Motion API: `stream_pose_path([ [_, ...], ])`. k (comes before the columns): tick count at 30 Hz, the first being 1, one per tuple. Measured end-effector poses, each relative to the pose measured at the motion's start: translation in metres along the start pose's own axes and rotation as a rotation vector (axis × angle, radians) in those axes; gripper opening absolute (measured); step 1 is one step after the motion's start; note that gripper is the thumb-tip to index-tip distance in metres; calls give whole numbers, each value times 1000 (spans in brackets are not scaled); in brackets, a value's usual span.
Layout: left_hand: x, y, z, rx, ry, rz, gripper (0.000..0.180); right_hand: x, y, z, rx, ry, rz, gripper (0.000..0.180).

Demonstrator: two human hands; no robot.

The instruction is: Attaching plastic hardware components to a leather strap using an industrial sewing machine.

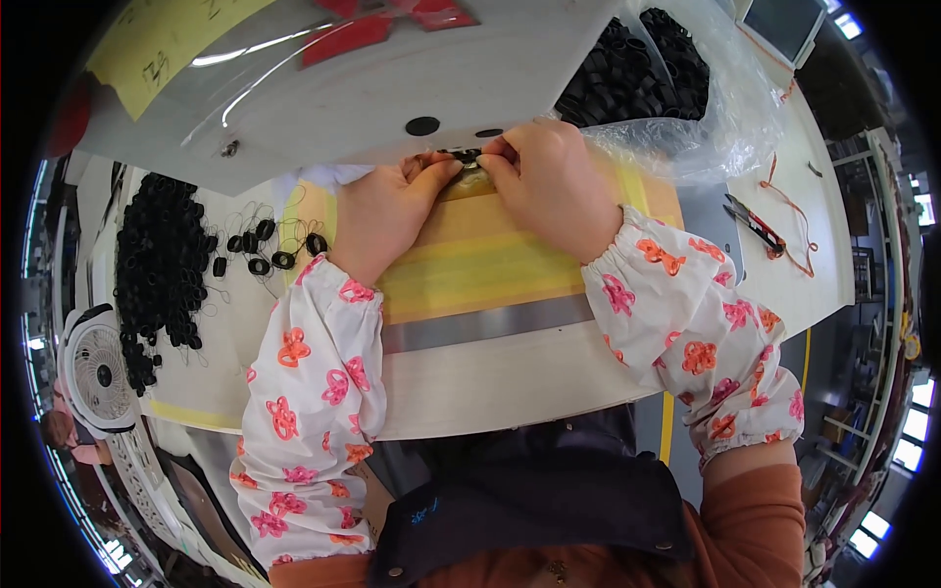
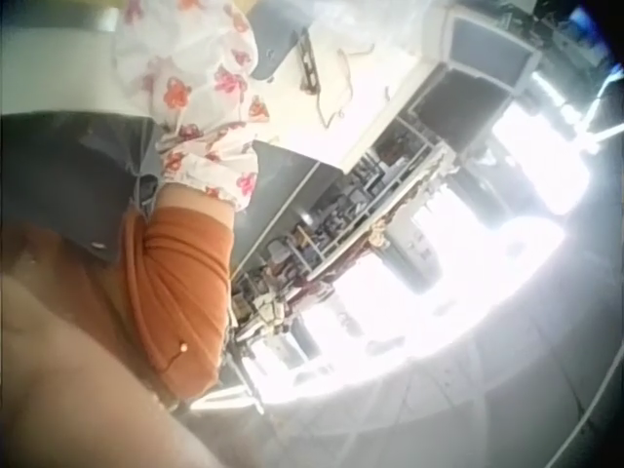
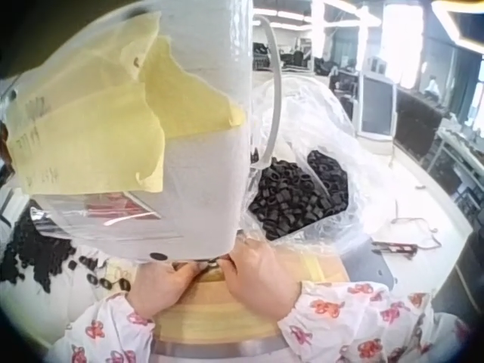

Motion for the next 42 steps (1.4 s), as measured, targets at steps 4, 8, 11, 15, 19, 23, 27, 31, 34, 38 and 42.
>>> stream_pose_path([
  [4, -4, 1, 1, -1, -2, -22, 26, 1, 0, -5, -35, -12, 11, 9],
  [8, -4, 5, 16, 24, -100, -10, 26, -3, 2, -3, -11, 9, 17, 8],
  [11, -6, 5, 5, 37, -118, 21, 25, 1, 3, -8, -54, 13, 46, 8],
  [15, -5, 4, 5, -26, -122, 6, 24, -3, 0, -6, -36, 45, 10, 7],
  [19, -2, 3, 0, -89, 56, -5, 25, -2, 0, -8, -24, 40, 23, 8],
  [23, 3, -13, -3, -270, 107, -107, 26, -4, -4, 1, 81, -89, 21, 10],
  [27, 17, -33, 6, -405, 260, -251, 33, 4, -8, 1, 146, -139, -17, 12],
  [31, 81, -42, 42, -216, 284, -385, 28, 26, 6, 9, 195, -129, -132, 10],
  [34, 85, -43, 49, -159, 282, -397, 23, 58, 26, -15, 78, -156, -206, 9],
  [38, 72, -42, 16, -435, 425, -383, 12, 84, 38, -34, -80, -239, -96, 11],
  [42, 14, -30, -8, -738, 469, -358, 19, 80, 39, -36, -9, -512, 86, 15],
])
Point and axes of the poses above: each hand's wrist, its own y-axis towards the middle knuckle, its own x-axis out of the back of the hand, z = x × y, the point moved 2 cm from there along y, towards the middle knuckle, and after that the axes turned 7 degrees about -z, right-handed, at the moved point
